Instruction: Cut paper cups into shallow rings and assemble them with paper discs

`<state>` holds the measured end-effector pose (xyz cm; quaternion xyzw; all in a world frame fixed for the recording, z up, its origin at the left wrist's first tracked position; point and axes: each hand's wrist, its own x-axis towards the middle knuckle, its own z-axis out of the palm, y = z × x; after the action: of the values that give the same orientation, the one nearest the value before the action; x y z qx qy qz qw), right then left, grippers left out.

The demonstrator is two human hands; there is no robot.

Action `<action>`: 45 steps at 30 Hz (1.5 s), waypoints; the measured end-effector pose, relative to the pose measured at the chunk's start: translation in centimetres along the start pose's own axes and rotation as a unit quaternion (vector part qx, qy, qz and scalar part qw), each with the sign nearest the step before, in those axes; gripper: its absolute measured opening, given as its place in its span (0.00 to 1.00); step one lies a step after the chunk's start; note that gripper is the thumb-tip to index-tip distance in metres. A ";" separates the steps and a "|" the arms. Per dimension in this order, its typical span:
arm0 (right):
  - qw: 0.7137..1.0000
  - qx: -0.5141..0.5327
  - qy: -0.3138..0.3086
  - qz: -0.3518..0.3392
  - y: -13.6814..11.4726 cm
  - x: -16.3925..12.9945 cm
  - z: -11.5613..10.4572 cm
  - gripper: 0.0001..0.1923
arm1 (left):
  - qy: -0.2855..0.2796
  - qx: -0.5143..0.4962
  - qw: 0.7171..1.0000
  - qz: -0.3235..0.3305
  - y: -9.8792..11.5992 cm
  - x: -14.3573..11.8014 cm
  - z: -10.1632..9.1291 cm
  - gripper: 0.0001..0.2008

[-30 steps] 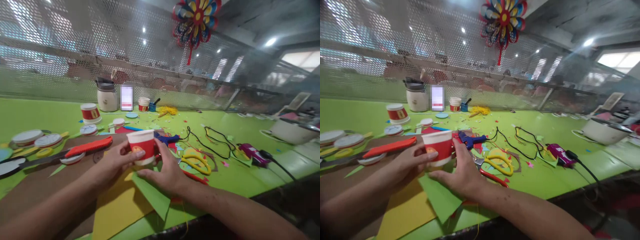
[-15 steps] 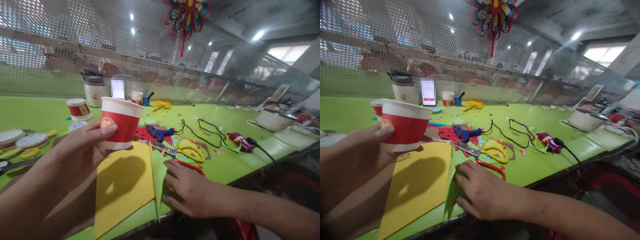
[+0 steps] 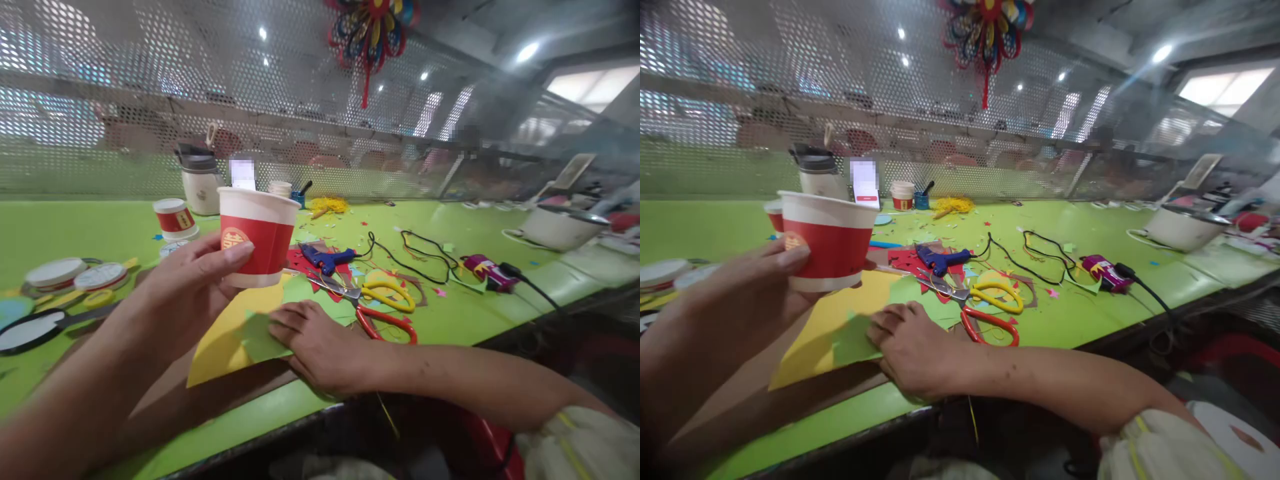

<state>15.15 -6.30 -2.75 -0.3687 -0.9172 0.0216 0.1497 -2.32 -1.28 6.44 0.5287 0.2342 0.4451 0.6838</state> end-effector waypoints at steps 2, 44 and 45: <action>1.000 0.000 -0.003 -0.001 -0.3 0.5 -0.2 0.21 | 0.020 0.007 1.000 0.004 0.2 0.2 -0.3 0.20; 0.947 0.003 -0.196 0.255 8.3 -8.4 -7.6 0.48 | 0.001 0.056 0.974 -0.217 -3.6 0.2 -4.3 0.24; 0.944 0.008 -0.199 0.264 8.5 -8.2 -7.7 0.47 | 0.000 0.046 0.974 -0.222 -3.6 0.2 -4.3 0.22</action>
<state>28.67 -6.29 1.17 -0.5848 -0.7977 0.1407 -0.0438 -4.27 0.95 1.69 0.4944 0.3662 0.2710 0.7403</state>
